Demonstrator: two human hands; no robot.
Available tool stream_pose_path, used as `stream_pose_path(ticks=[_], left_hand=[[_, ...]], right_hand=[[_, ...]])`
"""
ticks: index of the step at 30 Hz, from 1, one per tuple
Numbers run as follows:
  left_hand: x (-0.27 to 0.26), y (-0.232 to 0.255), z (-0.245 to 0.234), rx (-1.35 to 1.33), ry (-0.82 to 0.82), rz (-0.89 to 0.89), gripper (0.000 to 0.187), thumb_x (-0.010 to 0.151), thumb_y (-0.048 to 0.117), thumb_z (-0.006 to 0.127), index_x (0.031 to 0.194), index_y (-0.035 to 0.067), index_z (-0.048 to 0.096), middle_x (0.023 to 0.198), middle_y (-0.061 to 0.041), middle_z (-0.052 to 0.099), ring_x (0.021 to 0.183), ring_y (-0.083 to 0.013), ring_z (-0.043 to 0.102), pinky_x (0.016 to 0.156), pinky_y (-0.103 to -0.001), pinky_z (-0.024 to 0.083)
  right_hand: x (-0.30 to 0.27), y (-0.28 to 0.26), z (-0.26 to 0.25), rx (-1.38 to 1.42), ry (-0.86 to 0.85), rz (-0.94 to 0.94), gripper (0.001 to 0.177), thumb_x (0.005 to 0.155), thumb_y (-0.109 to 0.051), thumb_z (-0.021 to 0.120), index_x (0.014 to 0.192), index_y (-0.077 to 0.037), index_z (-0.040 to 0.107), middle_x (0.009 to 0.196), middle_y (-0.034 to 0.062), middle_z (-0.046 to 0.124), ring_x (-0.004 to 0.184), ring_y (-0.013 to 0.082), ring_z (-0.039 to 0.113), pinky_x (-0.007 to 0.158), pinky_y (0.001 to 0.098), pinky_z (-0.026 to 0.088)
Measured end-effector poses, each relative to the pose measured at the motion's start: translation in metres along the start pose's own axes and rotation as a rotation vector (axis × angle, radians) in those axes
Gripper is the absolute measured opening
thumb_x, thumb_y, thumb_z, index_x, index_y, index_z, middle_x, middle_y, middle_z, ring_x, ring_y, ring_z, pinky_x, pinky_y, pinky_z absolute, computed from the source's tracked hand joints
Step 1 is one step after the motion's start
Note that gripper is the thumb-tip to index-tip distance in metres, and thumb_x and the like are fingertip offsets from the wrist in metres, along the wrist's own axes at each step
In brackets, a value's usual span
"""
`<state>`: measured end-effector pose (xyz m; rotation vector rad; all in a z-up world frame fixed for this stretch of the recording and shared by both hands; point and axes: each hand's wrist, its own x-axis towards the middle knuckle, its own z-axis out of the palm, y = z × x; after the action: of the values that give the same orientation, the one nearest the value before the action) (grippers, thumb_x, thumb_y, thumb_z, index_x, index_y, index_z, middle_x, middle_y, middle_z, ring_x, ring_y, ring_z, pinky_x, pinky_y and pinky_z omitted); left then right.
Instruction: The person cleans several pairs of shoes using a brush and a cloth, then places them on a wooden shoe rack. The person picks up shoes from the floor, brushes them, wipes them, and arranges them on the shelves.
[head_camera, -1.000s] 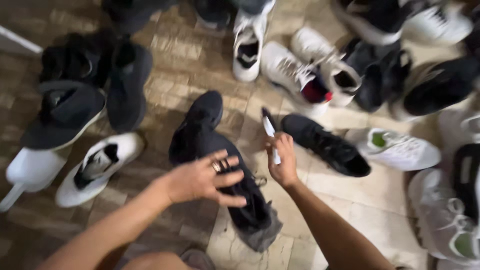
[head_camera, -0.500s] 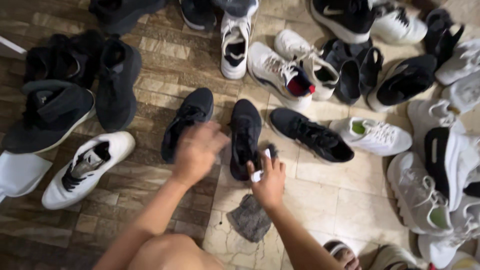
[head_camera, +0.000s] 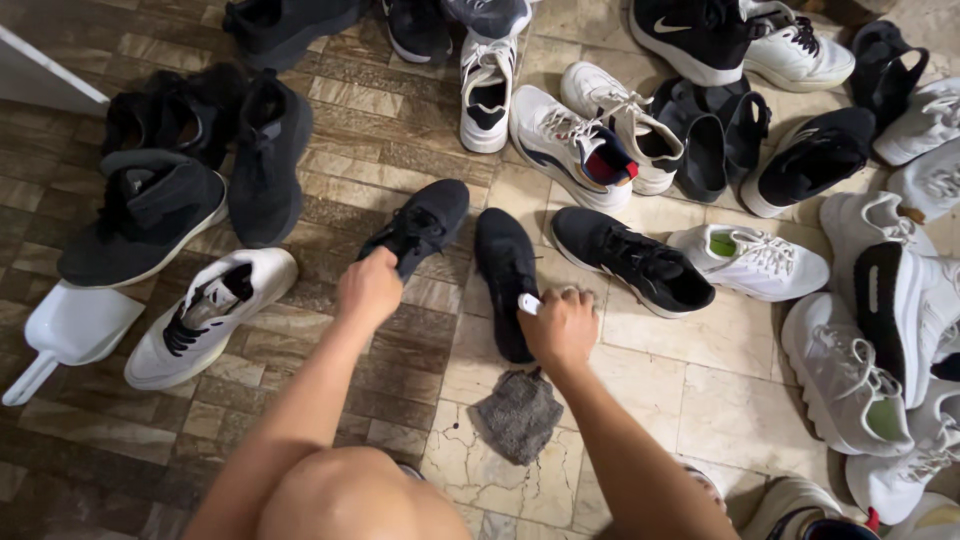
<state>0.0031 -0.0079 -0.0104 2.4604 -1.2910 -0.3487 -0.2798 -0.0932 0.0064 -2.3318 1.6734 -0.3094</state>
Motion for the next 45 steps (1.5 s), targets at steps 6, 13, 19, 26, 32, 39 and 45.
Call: stream_pose_path(ticks=[6,13,19,26,32,39,45], left_hand=[[0.071,-0.026,0.051,-0.894,0.039,-0.756,0.028,0.095,0.023,0.070,0.088,-0.003,0.066,0.076,-0.012,0.071,0.052,-0.0252,0.069,0.039,-0.034,0.048],[0.032,-0.021,0.063,-1.241,0.189,-0.680,0.028,0.076,0.006,0.084,0.072,0.008,0.057,0.062,0.000,0.054,0.050,-0.0125,0.047,0.044,-0.032,0.034],[0.024,-0.020,0.063,-1.352,-0.018,-0.602,0.010,0.076,-0.002,0.069,0.084,0.003,0.066,0.083,-0.004,0.068,0.080,-0.0174,0.064,0.075,-0.032,0.050],[0.058,-0.032,0.081,-1.664,-0.245,-0.646,0.038,0.089,0.023,0.070,0.121,0.004,0.066,0.122,-0.005,0.070,0.110,-0.0146,0.066,0.093,-0.031,0.046],[0.035,0.006,0.063,-1.492,-0.048,-0.511,0.041,0.089,0.022,0.075,0.121,0.000,0.061,0.114,-0.011,0.069,0.101,-0.0238,0.067,0.085,-0.041,0.051],[-0.019,0.057,0.006,-0.578,0.037,0.156,0.029,0.101,0.023,0.065,0.109,-0.004,0.067,0.105,-0.029,0.069,0.105,-0.0473,0.065,0.087,-0.050,0.051],[-0.031,0.070,-0.047,-0.481,0.265,0.479,0.033,0.100,0.014,0.057,0.125,-0.007,0.061,0.122,-0.033,0.062,0.112,-0.0527,0.057,0.089,-0.054,0.048]], right_hand=[[-0.018,0.007,0.000,0.159,0.027,0.060,0.035,0.083,-0.042,0.076,0.091,-0.007,0.080,0.105,0.0187,0.071,0.112,0.0431,0.058,0.088,0.0505,0.051],[-0.002,0.023,0.003,0.246,0.151,0.048,0.032,0.097,-0.034,0.066,0.092,-0.005,0.077,0.096,0.0221,0.070,0.093,0.0440,0.061,0.086,0.0506,0.049],[0.006,0.028,0.012,0.346,0.194,-0.003,0.025,0.097,-0.025,0.065,0.091,-0.004,0.077,0.094,0.0192,0.069,0.090,0.0425,0.061,0.084,0.0495,0.048],[0.013,0.028,-0.010,0.398,0.311,-0.039,0.014,0.094,-0.018,0.068,0.093,-0.007,0.077,0.090,0.0147,0.069,0.091,0.0384,0.059,0.082,0.0472,0.048],[0.042,0.036,-0.069,0.620,0.255,0.030,0.024,0.094,-0.010,0.066,0.117,-0.007,0.067,0.094,0.0117,0.070,0.088,0.0314,0.067,0.079,0.0459,0.051],[0.056,0.009,-0.097,0.471,0.232,-0.635,0.025,0.092,-0.004,0.070,0.106,-0.021,0.081,0.107,0.0084,0.075,0.104,0.0302,0.070,0.093,0.0431,0.053],[0.102,-0.044,-0.179,0.594,0.039,-0.453,0.029,0.084,-0.014,0.076,0.113,-0.007,0.073,0.126,0.0170,0.073,0.109,0.0347,0.071,0.091,0.0405,0.056]])
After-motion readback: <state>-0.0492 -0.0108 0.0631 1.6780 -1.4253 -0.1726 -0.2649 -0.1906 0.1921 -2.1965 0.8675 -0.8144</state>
